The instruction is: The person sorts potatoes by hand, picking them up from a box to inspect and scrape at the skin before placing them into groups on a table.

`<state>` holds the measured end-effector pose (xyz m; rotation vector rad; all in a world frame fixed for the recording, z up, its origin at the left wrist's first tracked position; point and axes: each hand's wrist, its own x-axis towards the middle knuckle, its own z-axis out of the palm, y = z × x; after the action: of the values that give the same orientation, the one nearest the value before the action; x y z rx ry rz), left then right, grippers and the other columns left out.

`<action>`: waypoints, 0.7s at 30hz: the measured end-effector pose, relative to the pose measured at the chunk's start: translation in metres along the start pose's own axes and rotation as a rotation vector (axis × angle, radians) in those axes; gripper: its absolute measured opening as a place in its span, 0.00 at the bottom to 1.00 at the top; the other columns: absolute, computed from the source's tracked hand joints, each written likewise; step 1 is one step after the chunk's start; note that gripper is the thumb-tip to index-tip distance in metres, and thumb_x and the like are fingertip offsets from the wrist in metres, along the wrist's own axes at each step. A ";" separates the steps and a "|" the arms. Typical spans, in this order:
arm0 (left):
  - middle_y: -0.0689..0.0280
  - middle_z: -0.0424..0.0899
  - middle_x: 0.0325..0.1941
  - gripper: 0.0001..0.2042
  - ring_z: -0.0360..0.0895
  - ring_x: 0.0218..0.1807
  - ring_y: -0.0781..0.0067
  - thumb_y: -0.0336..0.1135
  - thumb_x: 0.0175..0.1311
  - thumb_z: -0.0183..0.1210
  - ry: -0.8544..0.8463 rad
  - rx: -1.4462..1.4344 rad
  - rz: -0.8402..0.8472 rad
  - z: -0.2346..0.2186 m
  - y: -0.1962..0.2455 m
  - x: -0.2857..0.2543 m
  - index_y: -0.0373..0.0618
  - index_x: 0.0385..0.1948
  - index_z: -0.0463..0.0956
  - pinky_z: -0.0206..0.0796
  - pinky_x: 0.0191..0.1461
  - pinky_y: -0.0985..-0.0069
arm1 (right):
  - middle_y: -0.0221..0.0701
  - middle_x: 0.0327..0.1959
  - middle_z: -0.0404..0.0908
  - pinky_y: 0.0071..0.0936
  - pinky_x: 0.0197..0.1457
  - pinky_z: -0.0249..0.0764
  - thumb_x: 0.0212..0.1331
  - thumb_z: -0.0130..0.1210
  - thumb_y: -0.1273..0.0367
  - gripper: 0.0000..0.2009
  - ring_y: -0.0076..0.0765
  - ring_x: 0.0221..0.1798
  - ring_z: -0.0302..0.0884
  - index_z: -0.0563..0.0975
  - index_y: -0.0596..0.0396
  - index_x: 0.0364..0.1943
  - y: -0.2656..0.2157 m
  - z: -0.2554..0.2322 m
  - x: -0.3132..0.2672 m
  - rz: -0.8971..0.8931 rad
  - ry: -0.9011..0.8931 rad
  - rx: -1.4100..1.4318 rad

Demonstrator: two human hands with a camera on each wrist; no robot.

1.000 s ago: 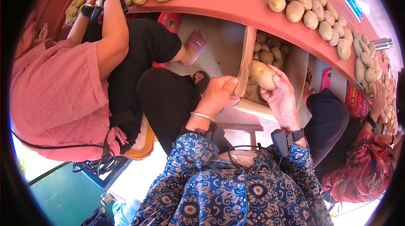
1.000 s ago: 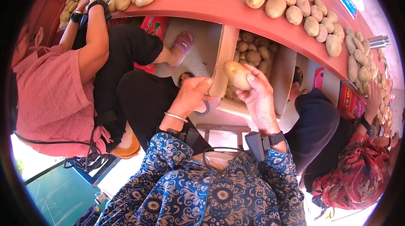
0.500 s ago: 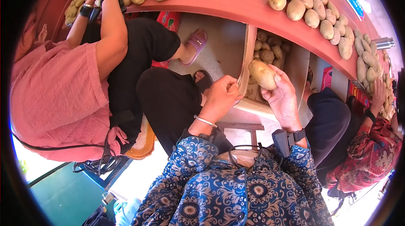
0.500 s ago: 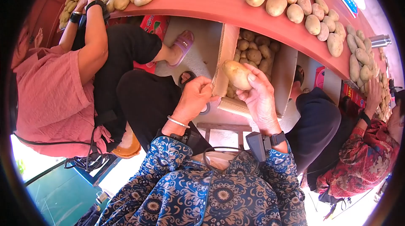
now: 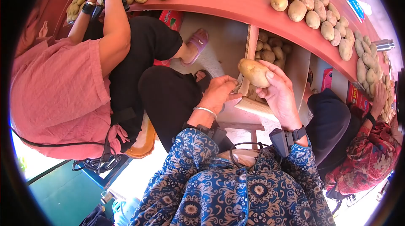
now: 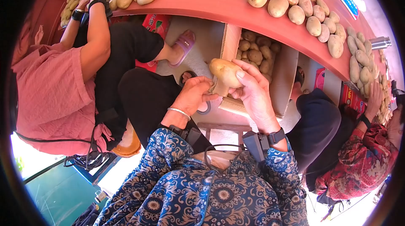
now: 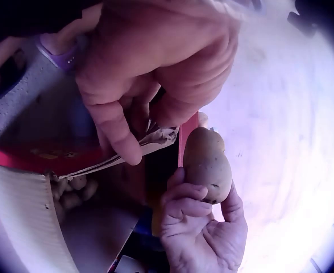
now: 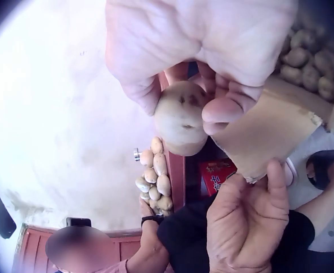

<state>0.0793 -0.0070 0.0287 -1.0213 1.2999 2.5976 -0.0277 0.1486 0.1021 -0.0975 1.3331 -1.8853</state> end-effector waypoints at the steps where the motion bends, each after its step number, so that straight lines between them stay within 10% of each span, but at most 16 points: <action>1: 0.64 0.77 0.42 0.09 0.80 0.44 0.71 0.29 0.68 0.52 0.001 -0.015 -0.021 -0.001 0.000 0.001 0.34 0.44 0.76 0.82 0.49 0.72 | 0.32 0.44 0.82 0.14 0.36 0.75 0.67 0.56 0.63 0.23 0.19 0.33 0.78 0.71 0.59 0.62 0.000 0.002 0.002 0.007 -0.005 -0.006; 10: 0.64 0.81 0.49 0.13 0.81 0.50 0.70 0.30 0.68 0.55 -0.063 -0.163 -0.111 -0.007 -0.016 0.012 0.35 0.51 0.75 0.78 0.51 0.73 | 0.26 0.40 0.80 0.20 0.38 0.74 0.59 0.61 0.67 0.20 0.20 0.34 0.76 0.80 0.58 0.55 -0.010 0.017 0.010 -0.023 -0.013 -0.616; 21: 0.66 0.83 0.46 0.11 0.79 0.47 0.78 0.28 0.68 0.56 -0.046 -0.252 -0.014 0.006 -0.036 0.003 0.39 0.49 0.78 0.72 0.50 0.80 | 0.41 0.37 0.70 0.43 0.42 0.76 0.44 0.63 0.71 0.17 0.52 0.41 0.75 0.80 0.48 0.43 -0.013 0.057 -0.023 -0.462 -0.036 -1.498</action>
<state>0.0854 0.0201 0.0049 -0.9908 0.9695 2.8078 0.0082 0.1221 0.1458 -1.2361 2.5312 -0.7511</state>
